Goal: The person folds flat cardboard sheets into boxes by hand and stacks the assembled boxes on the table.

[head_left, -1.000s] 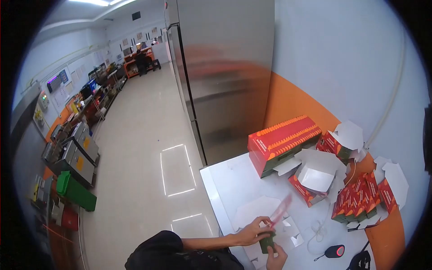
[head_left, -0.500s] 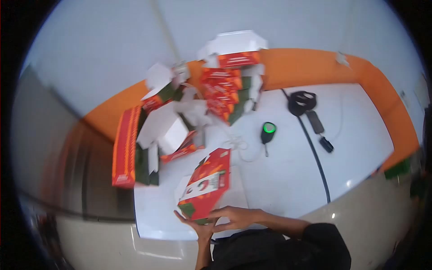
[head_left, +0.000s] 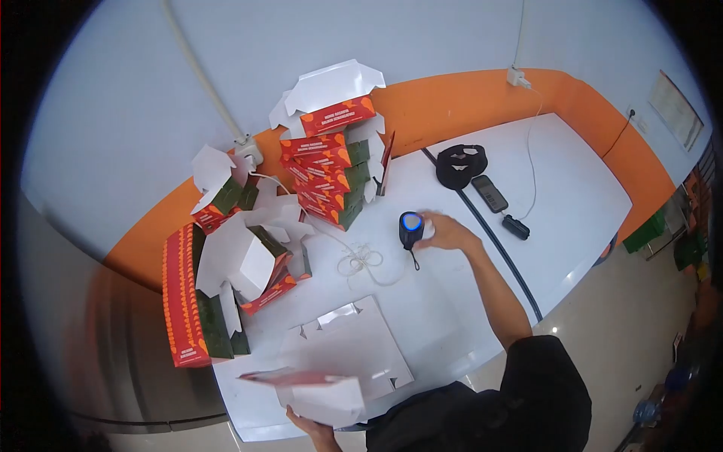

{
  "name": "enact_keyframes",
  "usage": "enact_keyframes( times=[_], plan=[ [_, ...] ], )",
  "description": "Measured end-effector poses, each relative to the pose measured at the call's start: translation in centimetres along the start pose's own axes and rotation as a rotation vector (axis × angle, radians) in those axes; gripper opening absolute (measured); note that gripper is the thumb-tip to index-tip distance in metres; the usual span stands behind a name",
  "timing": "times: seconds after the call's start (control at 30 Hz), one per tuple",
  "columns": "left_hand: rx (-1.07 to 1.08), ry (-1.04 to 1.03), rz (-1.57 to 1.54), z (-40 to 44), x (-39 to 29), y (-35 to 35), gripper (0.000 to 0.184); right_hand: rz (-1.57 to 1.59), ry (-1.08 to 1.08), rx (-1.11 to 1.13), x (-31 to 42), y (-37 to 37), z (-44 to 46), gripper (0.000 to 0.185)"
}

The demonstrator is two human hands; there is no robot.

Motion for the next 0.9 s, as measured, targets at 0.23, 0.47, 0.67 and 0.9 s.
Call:
enact_keyframes(
  times=[0.23,0.47,0.67,0.9],
  plan=[
    [0.157,0.038,0.252,-1.5,-0.9,-0.6,0.059,0.026,-0.039,-0.273,-6.3,-3.6,7.0,0.102],
    [-0.051,0.44,0.563,-5.8,2.9,0.3,0.048,0.116,-0.165,-0.663,-11.3,0.1,4.9,0.086],
    [0.434,0.486,0.775,-9.2,4.7,-2.7,0.062,-0.106,-0.463,-0.826,-17.5,4.8,-0.9,0.097],
    [0.298,0.481,0.72,-6.8,1.9,-7.1,0.074,0.055,-0.502,-0.881,-20.2,3.4,-4.3,0.095]
  ],
)
Point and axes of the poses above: each hand's wrist, its own z-axis towards the middle knuckle, its own y-axis out of the back of the hand, x = y × z, the point moved 6 cm from there along z, towards the middle knuckle, and after that the axes turned 6 degrees about z, right-handed, at the moved point
